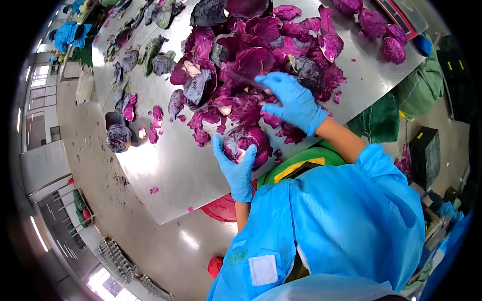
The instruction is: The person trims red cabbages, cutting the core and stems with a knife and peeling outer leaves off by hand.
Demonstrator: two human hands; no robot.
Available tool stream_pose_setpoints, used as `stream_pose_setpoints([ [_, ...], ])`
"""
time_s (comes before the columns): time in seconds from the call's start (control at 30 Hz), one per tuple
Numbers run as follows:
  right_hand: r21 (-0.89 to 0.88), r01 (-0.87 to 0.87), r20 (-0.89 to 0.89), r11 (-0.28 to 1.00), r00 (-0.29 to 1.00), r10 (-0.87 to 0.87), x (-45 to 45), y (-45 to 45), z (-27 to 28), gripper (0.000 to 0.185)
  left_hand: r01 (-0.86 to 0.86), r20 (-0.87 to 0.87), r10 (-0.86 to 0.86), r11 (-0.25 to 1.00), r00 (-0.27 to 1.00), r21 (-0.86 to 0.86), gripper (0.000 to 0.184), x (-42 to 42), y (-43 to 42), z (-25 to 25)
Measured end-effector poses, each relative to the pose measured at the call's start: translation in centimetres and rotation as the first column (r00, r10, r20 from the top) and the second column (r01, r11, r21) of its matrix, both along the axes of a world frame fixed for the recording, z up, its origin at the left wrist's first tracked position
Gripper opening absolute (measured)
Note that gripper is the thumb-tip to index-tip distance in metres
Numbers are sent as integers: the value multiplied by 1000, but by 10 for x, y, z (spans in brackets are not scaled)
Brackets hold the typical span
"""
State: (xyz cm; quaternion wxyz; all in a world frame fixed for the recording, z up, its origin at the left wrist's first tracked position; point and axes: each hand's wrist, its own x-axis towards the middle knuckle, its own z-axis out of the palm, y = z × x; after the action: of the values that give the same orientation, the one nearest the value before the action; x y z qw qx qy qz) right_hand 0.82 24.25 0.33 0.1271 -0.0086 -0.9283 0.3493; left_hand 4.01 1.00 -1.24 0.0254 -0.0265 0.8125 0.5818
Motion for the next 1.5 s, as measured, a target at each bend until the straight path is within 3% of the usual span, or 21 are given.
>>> stream_pose_setpoints([
  [0.1,-207,-271,352,940,876,330,6,-20,9,71,89,17,-88,994,996,-58,95,-1,-5,-6],
  [0.2,-478,-346,336,807,777,532,-4,-31,-17,58,92,34,-90,993,995,-72,94,-1,1,5],
  [0.27,-404,-405,327,820,774,543,-12,-30,-13,57,105,-50,-109,991,993,-81,93,-4,-1,-5],
  [0.3,-356,-420,137,834,860,492,-10,-35,-30,47,116,-68,-125,986,990,-122,93,-6,-2,-8],
  [0.4,-308,-449,244,839,815,526,-14,-30,-17,45,93,-80,-112,972,990,-215,87,-9,3,-7],
  [0.5,-239,-496,99,835,843,529,-16,-35,-32,42,69,-90,-92,971,992,-231,86,-10,10,-10],
  [0.67,-208,-405,104,891,896,431,-7,-47,-47,35,32,-168,-59,987,984,-157,82,-10,7,-16],
  [0.7,-147,-394,91,907,908,409,-5,-50,-46,27,65,-168,-86,990,982,-127,82,-9,2,-22],
  [0.73,154,-445,-89,882,883,461,-11,-42,-65,20,127,-130,-130,991,983,-36,86,-7,0,-13],
  [0.77,-44,-220,48,974,974,222,-17,-31,-63,17,205,-228,-206,978,951,-32,89,-2,-5,-14],
  [0.8,-396,-4,408,918,895,180,-18,-24,-53,21,286,-329,-281,958,902,-36,92,3,-12,-15],
  [0.9,-587,150,531,796,813,239,-7,-21,-30,26,230,-239,-283,946,929,-227,99,22,-29,-11],
  [0.93,-643,209,526,736,819,227,-9,-13,-20,28,200,-88,-189,968,978,149,99,24,-30,-10],
  [0.97,-463,-26,171,886,978,118,-15,-4,-32,31,132,12,-143,943,990,305,99,25,-34,-6],
  [1.0,-181,-156,-233,971,966,111,-18,2,-44,34,44,122,-108,896,987,443,99,27,-37,4],
  [1.07,200,63,-141,978,989,-35,-26,18,-12,41,-6,150,-75,875,986,484,96,24,-46,-1],
  [1.1,207,129,-110,970,988,-108,-32,18,8,49,-2,163,-80,891,983,453,95,19,-57,-12],
  [1.17,42,-181,-100,983,978,184,-27,4,14,54,43,187,-128,915,974,401,90,5,-60,-10],
  [1.23,-243,-495,-31,834,863,504,-16,-17,28,62,105,209,-195,921,958,376,86,-12,-51,5],
  [1.33,-302,-529,223,793,770,598,-18,-44,9,59,167,277,-277,917,920,362,82,-25,-49,8],
  [1.5,-263,-638,127,724,721,682,-29,-43,-24,53,245,247,-322,923,914,297,85,-31,-41,16],
])
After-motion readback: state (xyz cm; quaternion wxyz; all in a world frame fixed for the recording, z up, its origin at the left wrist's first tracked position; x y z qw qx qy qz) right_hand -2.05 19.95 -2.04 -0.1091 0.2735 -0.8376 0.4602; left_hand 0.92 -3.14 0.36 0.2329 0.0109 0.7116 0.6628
